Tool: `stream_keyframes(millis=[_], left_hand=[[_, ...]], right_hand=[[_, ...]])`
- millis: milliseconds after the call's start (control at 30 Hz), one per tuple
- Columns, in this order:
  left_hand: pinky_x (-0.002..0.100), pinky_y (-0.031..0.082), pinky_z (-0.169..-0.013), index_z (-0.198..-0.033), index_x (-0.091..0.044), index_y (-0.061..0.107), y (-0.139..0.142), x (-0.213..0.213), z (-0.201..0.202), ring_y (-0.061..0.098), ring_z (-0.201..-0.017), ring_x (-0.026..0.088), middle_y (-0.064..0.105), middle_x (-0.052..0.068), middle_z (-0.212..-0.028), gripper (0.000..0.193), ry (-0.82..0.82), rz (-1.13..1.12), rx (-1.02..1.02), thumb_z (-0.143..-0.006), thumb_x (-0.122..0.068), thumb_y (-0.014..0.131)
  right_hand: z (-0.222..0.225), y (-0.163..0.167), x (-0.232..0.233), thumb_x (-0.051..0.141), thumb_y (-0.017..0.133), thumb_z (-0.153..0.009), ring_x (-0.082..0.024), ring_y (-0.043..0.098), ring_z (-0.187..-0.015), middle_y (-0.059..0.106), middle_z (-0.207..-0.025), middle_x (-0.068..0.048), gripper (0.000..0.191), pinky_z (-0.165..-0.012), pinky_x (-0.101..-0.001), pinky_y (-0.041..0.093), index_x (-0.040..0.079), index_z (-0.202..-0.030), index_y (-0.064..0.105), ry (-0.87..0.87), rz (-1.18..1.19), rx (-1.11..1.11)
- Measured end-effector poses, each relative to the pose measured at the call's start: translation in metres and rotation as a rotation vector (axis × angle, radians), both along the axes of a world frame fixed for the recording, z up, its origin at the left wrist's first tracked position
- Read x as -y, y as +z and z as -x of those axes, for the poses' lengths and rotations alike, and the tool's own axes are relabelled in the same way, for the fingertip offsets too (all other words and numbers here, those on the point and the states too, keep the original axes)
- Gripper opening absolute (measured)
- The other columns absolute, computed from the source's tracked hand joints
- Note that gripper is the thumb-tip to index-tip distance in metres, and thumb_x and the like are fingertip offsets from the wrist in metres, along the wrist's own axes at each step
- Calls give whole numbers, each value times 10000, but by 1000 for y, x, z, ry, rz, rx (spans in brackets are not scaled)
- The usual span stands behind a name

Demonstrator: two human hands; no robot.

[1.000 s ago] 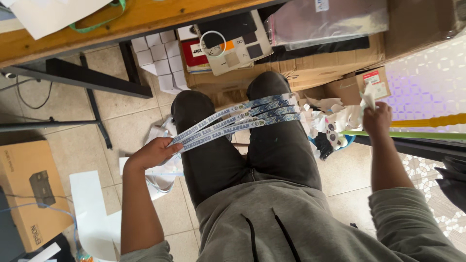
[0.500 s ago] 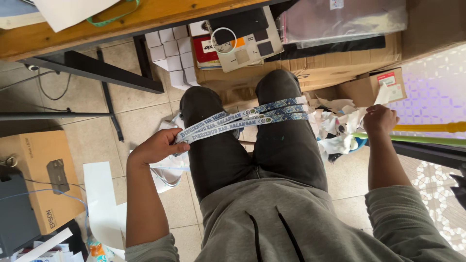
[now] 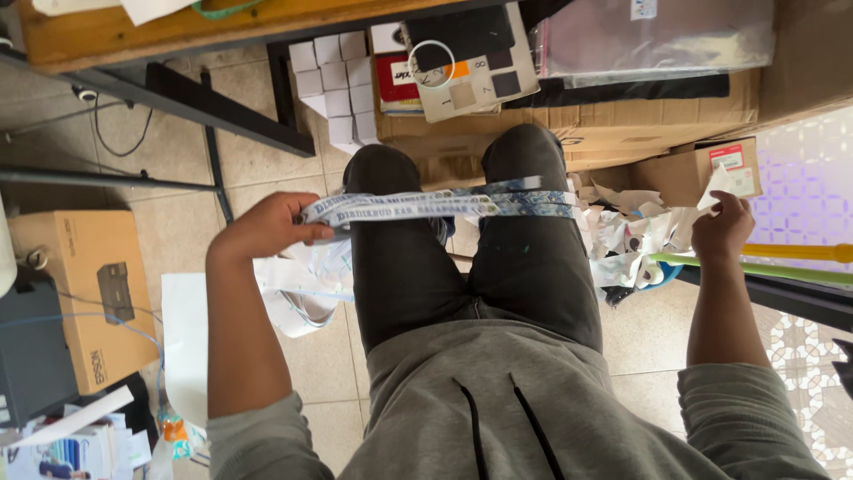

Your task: The person sits with printed ribbon lanyards on their lap and peels the white transfer paper backing off the printed ribbons by hand. They work through several ribbon strips one at a time, setting peeled ribbons aside and discarding the backing paper on the floor.

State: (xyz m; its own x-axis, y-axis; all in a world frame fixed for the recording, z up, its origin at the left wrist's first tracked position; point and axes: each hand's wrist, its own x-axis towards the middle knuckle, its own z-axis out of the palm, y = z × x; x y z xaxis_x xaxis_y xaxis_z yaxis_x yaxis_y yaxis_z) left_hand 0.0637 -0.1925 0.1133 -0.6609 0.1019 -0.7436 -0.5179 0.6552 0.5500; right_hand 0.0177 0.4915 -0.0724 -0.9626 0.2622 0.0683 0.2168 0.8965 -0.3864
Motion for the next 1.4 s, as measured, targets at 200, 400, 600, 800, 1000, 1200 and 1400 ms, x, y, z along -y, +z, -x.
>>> stream_keyframes(millis=[200, 400, 600, 800, 1000, 1200, 1400], left_hand=[[302, 453, -584, -968, -82, 751, 3, -1, 2, 579, -660, 108, 689, 8, -724, 256, -42, 52, -9, -822, -275, 835], [285, 470, -626, -967, -71, 747, 1, -1, 1, 581, -673, 102, 688, 5, -725, 238, -40, -11, -34, -826, -245, 826], [291, 489, -654, -1002, -68, 758, 0, -3, 2, 582, -679, 99, 697, 4, -741, 222, -27, -48, -41, -832, -199, 813], [271, 545, -744, -1029, -59, 761, 8, -10, 8, 651, -763, 90, 754, 5, -844, 274, -84, -283, -135, -803, -196, 831], [288, 627, -902, -1165, -43, 691, 32, -69, 27, 758, -988, 129, 779, 45, -1056, 387, -304, -733, -204, -842, -201, 832], [270, 586, -819, -1205, -37, 646, 73, -97, 16, 702, -929, 105, 742, 43, -1034, 442, -301, -781, -165, -825, -143, 844], [290, 544, -758, -1043, -38, 642, 84, -105, 7, 663, -845, 118, 727, 43, -926, 379, -196, -451, -559, -782, -135, 899]], right_hand=[[0, 10, 8, -141, 524, -843, -316, 713, -1104, 685, -1139, -129, 461, -952, -389, 541, 25, -1225, 722, 96, 169, 19], [1, 19, 12, -62, 737, -776, -335, 687, -944, 686, -1056, -152, 416, -842, -393, 538, 7, -1185, 706, -57, 97, 41], [-5, 13, 5, -177, 610, -739, -299, 698, -1084, 699, -1226, -151, 433, -959, -359, 582, 40, -1079, 767, 240, -106, -136], [18, 25, 42, 140, 752, -1037, -273, 738, -1019, 751, -1144, -180, 245, -869, -365, 565, 17, -1244, 711, 169, 267, 234], [18, 109, 233, 240, 916, -768, -317, 637, -1282, 648, -1396, -170, 719, -1047, -436, 531, 42, -1384, 600, 976, 505, -25], [23, 212, 335, 116, 939, -694, -268, 687, -1161, 708, -1233, -144, 701, -1058, -420, 475, 44, -1301, 595, 1347, 791, -83], [36, 230, 324, 34, 902, -684, -188, 713, -929, 715, -1044, -77, 485, -790, -276, 561, 42, -1096, 645, 1310, 878, 132]])
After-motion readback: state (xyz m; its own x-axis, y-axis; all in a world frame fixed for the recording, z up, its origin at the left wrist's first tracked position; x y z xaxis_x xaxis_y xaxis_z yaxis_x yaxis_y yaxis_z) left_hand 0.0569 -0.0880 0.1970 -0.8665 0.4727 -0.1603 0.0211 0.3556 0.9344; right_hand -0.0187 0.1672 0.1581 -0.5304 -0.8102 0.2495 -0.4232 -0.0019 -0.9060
